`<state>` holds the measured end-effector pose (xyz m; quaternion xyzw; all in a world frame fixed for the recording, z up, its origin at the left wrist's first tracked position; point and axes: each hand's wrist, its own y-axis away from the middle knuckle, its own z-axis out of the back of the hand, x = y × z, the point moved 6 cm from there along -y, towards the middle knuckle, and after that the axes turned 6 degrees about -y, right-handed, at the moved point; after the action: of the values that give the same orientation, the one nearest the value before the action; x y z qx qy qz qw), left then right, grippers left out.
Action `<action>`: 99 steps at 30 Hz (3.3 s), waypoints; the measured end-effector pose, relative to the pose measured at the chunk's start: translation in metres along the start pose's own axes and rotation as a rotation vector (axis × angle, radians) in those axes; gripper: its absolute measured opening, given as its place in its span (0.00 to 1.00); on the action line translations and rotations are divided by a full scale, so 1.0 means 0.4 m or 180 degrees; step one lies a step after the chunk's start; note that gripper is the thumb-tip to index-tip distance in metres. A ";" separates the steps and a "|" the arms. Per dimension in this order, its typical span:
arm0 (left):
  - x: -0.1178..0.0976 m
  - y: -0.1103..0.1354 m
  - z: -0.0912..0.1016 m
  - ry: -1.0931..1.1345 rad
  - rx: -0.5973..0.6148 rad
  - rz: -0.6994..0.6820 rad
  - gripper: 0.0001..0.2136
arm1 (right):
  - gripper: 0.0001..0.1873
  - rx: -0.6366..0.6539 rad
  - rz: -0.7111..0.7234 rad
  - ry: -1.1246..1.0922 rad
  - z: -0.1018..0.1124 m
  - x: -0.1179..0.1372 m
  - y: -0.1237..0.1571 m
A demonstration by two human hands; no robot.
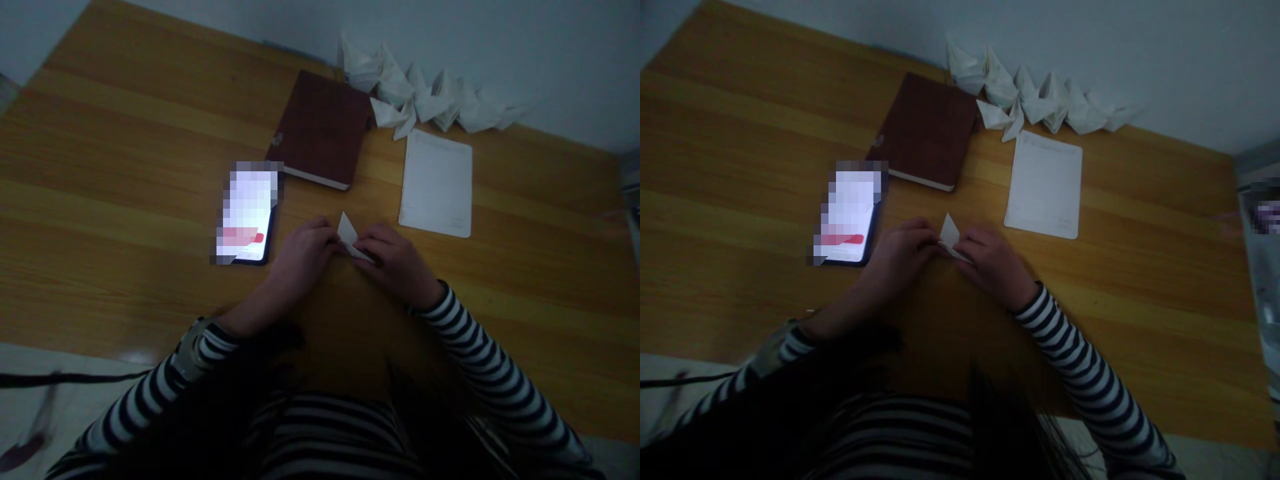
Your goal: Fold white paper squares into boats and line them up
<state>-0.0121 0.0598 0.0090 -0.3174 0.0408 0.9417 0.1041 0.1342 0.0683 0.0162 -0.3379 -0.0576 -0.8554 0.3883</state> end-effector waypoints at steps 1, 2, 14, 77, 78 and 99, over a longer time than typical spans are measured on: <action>-0.002 0.000 -0.001 -0.0077 -0.0028 0.0018 0.08 | 0.08 -0.0096 -0.0060 0.0053 -0.001 0.002 0.005; -0.003 0.001 -0.001 -0.0139 -0.0063 0.0043 0.08 | 0.08 -0.0166 -0.0164 0.0091 -0.002 0.002 0.007; 0.051 0.010 0.034 -0.0247 -0.0294 0.0408 0.05 | 0.08 0.0761 -0.1113 0.0577 0.011 -0.021 -0.085; -0.042 0.009 0.001 -0.1609 -0.0117 -0.1550 0.14 | 0.11 0.0477 -0.0166 0.1278 -0.008 -0.013 -0.061; -0.037 0.003 0.004 -0.1620 -0.0150 -0.1510 0.13 | 0.11 0.0447 -0.0219 0.1207 -0.002 -0.018 -0.062; -0.059 -0.003 0.024 -0.0526 0.0198 -0.0791 0.17 | 0.14 -0.1054 -0.0442 0.0796 -0.003 0.013 0.022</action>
<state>0.0008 0.0585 0.0311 -0.2381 0.0216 0.9428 0.2326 0.1372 0.0586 0.0169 -0.2835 0.1091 -0.9132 0.2717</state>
